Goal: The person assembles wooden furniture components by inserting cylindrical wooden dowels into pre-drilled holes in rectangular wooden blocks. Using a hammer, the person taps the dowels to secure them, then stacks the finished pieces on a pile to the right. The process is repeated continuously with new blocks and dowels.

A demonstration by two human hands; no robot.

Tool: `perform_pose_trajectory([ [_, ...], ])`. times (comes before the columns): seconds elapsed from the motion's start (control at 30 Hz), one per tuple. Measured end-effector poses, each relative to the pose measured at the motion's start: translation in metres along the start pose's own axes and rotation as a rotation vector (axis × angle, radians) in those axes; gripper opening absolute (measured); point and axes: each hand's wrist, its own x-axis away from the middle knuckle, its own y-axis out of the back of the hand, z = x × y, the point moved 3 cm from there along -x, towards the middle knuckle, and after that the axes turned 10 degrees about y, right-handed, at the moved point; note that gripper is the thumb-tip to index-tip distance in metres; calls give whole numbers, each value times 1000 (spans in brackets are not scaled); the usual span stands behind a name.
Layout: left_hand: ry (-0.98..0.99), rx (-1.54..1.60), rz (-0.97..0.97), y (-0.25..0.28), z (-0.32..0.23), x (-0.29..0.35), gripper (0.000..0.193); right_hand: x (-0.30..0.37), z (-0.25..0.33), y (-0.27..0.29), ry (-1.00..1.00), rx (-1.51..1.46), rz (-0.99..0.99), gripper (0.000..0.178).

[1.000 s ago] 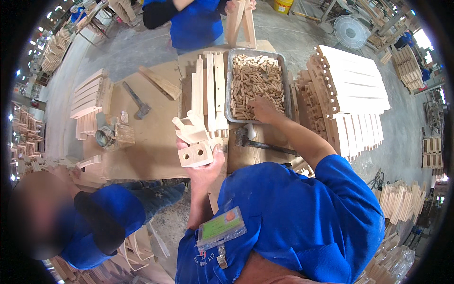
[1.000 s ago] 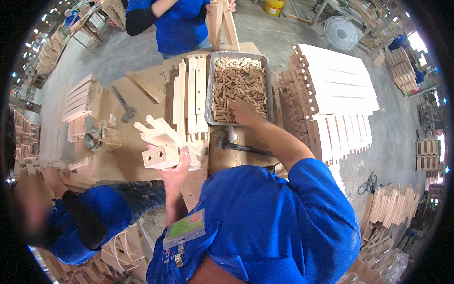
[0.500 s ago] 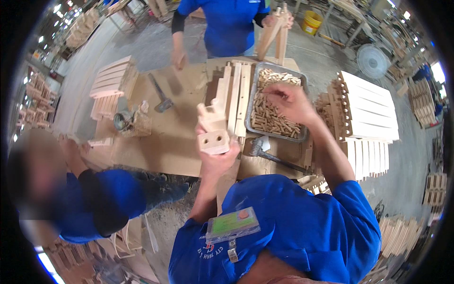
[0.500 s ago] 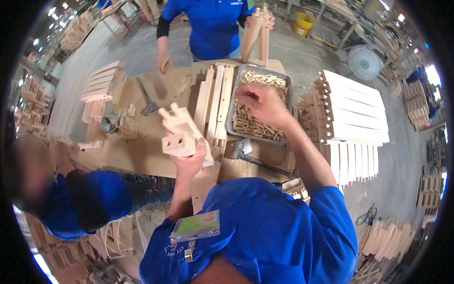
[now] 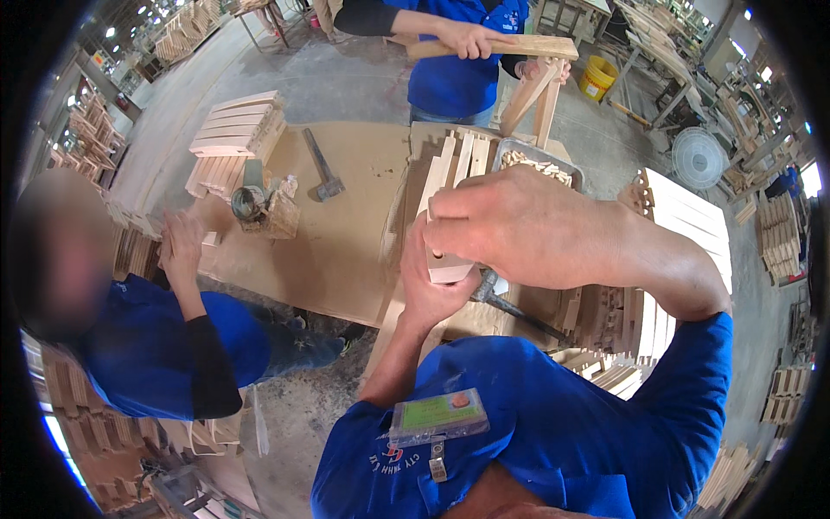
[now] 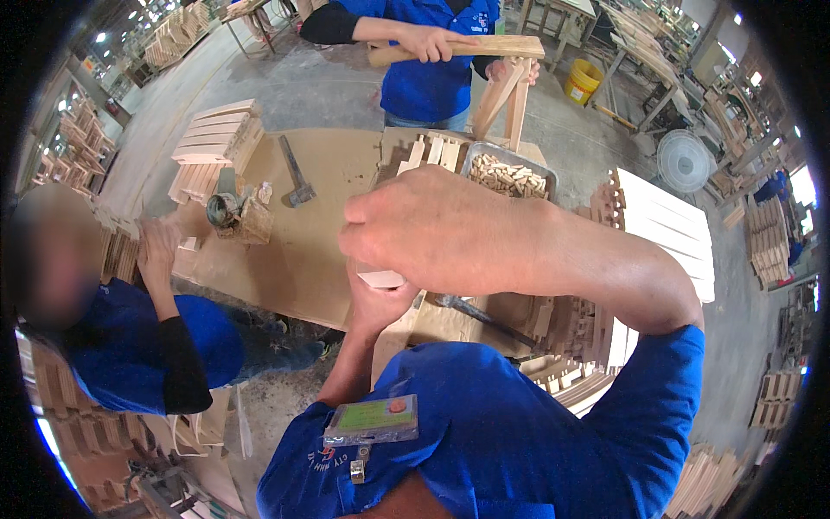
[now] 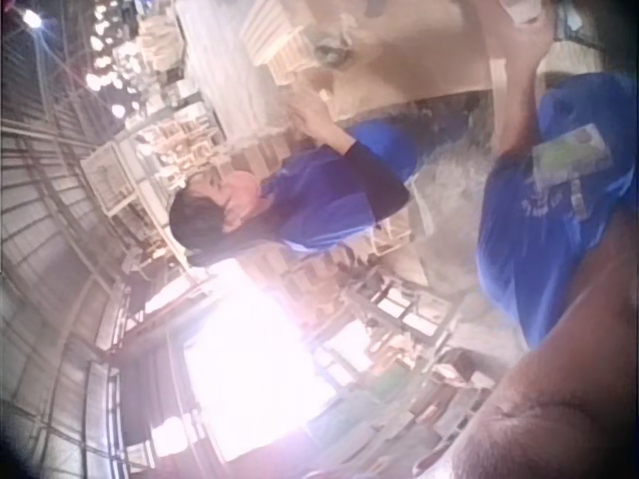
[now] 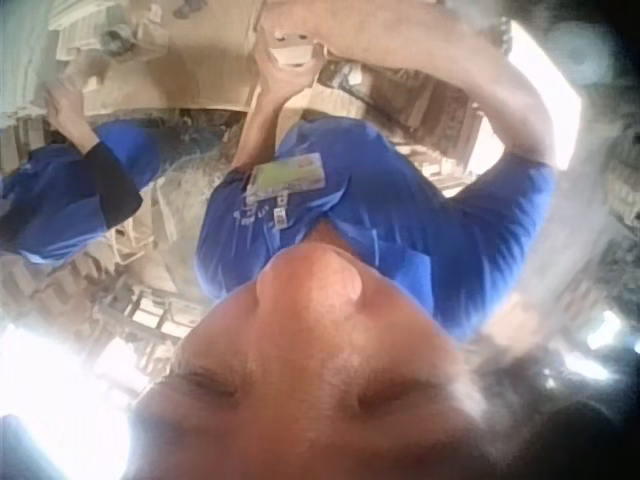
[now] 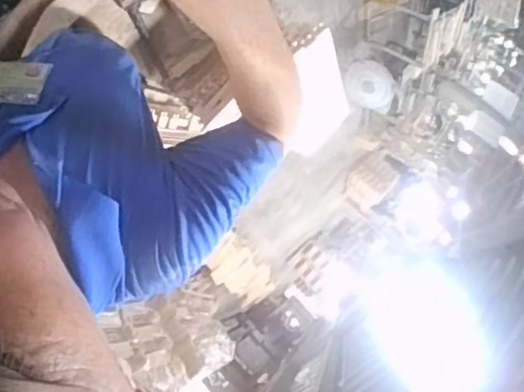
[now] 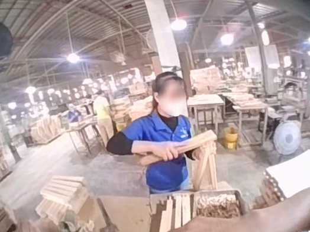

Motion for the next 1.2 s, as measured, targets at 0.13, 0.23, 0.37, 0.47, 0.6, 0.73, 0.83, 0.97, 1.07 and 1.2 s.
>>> perform_pose_trajectory([
  [0.13, 39, 54, -14, -4, 2, 1, 82, -5, 4, 2, 55, 58, 10, 17],
  [0.23, 44, -7, 23, -6, 8, -1, 80, -10, -3, 5, 63, 53, 165, 17],
  [0.37, 42, 45, 38, -9, 15, -2, 77, -20, -8, 7, 7, 36, 251, 13],
  [0.47, 72, 75, 45, -8, 13, 0, 76, -17, -16, -1, 87, 39, 28, 12],
  [0.6, -86, 53, -1, -6, 23, 9, 67, -22, -14, -7, 71, 54, 135, 19],
  [0.73, -100, 6, -54, -2, 32, 20, 44, -23, -7, -6, 73, 66, 115, 18],
  [0.83, -108, -32, -29, 0, 41, 21, 51, -17, -2, -6, 60, 71, 73, 18],
  [0.97, -95, 6, -43, -4, 25, 10, 67, 5, -3, -3, 42, 29, -206, 17],
  [1.07, 127, 131, -35, -2, 14, 8, 86, 39, -22, -1, -56, -233, -721, 17],
  [1.2, -32, 165, -56, -6, 4, 3, 84, 114, -97, -95, -885, -726, -922, 21],
])
